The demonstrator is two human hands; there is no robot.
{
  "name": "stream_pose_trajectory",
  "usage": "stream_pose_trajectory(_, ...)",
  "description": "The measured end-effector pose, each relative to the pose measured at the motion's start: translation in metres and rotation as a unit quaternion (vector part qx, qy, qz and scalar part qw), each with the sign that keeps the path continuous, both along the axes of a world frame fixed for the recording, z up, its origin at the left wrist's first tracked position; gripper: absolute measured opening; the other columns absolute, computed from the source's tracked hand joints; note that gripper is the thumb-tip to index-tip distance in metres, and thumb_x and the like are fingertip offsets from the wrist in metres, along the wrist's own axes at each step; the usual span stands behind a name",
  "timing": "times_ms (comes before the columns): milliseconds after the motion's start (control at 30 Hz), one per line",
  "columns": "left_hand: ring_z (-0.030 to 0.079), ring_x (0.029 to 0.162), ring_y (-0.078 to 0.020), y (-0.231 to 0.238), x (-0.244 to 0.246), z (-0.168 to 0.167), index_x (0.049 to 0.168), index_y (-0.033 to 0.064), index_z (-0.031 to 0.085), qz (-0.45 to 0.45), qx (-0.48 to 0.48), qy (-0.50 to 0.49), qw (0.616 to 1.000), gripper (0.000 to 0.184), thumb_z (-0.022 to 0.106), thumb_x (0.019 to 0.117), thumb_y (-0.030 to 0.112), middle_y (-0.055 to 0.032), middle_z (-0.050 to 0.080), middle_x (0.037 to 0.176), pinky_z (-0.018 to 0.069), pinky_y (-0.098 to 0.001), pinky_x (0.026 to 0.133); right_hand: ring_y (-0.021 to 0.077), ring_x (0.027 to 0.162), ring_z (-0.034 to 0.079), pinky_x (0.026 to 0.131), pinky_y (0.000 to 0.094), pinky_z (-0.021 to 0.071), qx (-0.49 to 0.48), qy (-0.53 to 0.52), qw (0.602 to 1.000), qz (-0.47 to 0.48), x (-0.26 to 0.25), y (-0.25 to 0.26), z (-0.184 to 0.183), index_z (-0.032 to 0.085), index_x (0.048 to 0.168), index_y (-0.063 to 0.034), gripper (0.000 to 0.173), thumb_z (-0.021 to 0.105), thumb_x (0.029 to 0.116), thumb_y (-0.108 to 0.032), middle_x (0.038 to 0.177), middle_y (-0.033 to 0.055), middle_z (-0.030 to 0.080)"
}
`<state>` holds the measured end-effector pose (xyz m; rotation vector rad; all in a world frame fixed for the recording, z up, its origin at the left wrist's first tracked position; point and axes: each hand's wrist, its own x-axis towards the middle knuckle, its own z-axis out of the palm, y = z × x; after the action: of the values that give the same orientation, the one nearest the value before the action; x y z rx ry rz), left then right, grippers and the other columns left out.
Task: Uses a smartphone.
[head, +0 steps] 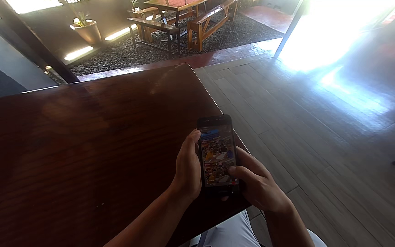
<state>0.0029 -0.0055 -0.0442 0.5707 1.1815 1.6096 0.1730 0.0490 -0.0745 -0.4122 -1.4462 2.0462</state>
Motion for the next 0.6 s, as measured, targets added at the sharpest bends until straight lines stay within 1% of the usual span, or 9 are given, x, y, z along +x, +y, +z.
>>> stream_pose_trajectory(133, 0.068, 0.107, -0.0214, 0.0002, -0.0002, -0.0004, 0.131, 0.0155, 0.061, 0.0, 0.008, 0.002, 1.0, 0.049, 0.028, 0.1082, 0.044, -0.0094, 0.07, 0.116, 0.0581, -0.0413, 0.09, 0.0236, 0.093, 0.073, 0.069, 0.0399, 0.0646, 0.004, 0.002, 1.0, 0.001, -0.0003, -0.0002, 0.0002, 0.057, 0.132, -0.0089, 0.031, 0.051, 0.1016, -0.013, 0.112, 0.0147, 0.069)
stream_pose_trajectory(233, 0.067, 0.108, -0.0214, 0.0005, -0.0002, -0.0002, 0.13, 0.0165, 0.062, -0.001, 0.008, 0.002, 1.0, 0.049, 0.028, 0.1079, 0.044, -0.0088, 0.07, 0.117, 0.0568, -0.0416, 0.091, 0.0237, 0.093, 0.073, 0.069, 0.04, 0.0647, 0.0, -0.001, 1.0, -0.001, -0.0005, -0.0002, 0.0006, 0.057, 0.132, -0.0093, 0.032, 0.052, 0.1015, -0.014, 0.112, 0.0149, 0.069)
stream_pose_trajectory(267, 0.068, 0.106, -0.0214, 0.0006, 0.0001, -0.0001, 0.129, 0.0159, 0.062, -0.002, 0.011, 0.003, 1.0, 0.049, 0.028, 0.1083, 0.044, -0.0094, 0.07, 0.116, 0.0577, -0.0413, 0.09, 0.024, 0.093, 0.073, 0.068, 0.0401, 0.0647, -0.002, -0.001, 1.0, 0.0, -0.0005, -0.0004, 0.0007, 0.057, 0.132, -0.0097, 0.032, 0.052, 0.1015, -0.015, 0.112, 0.015, 0.069)
stream_pose_trajectory(333, 0.069, 0.105, -0.0213, 0.0004, -0.0002, 0.0, 0.13, 0.0151, 0.062, -0.008, 0.017, 0.001, 1.0, 0.05, 0.027, 0.1085, 0.043, -0.0101, 0.07, 0.114, 0.0584, -0.0407, 0.089, 0.0245, 0.093, 0.073, 0.069, 0.0403, 0.0647, -0.005, 0.002, 1.0, 0.002, -0.0004, -0.0004, 0.0004, 0.057, 0.134, -0.0098, 0.033, 0.053, 0.1019, -0.016, 0.113, 0.0154, 0.069)
stream_pose_trajectory(467, 0.068, 0.108, -0.0219, 0.0002, -0.0006, -0.0007, 0.13, 0.0159, 0.062, -0.008, 0.013, 0.001, 1.0, 0.049, 0.028, 0.1081, 0.044, -0.01, 0.07, 0.117, 0.057, -0.0421, 0.091, 0.0241, 0.092, 0.073, 0.068, 0.0402, 0.0646, -0.006, 0.002, 1.0, -0.001, -0.0004, -0.0007, 0.0006, 0.057, 0.132, -0.0095, 0.031, 0.053, 0.1018, -0.017, 0.111, 0.0154, 0.069)
stream_pose_trajectory(600, 0.069, 0.104, -0.0211, 0.0006, -0.0007, -0.0003, 0.129, 0.0148, 0.062, -0.008, 0.016, 0.002, 1.0, 0.05, 0.027, 0.1084, 0.043, -0.0097, 0.071, 0.114, 0.0584, -0.0402, 0.089, 0.0247, 0.092, 0.073, 0.068, 0.0404, 0.0647, -0.003, 0.001, 1.0, 0.002, -0.0005, -0.0002, 0.0008, 0.057, 0.133, -0.0093, 0.032, 0.053, 0.1021, -0.017, 0.112, 0.0159, 0.069)
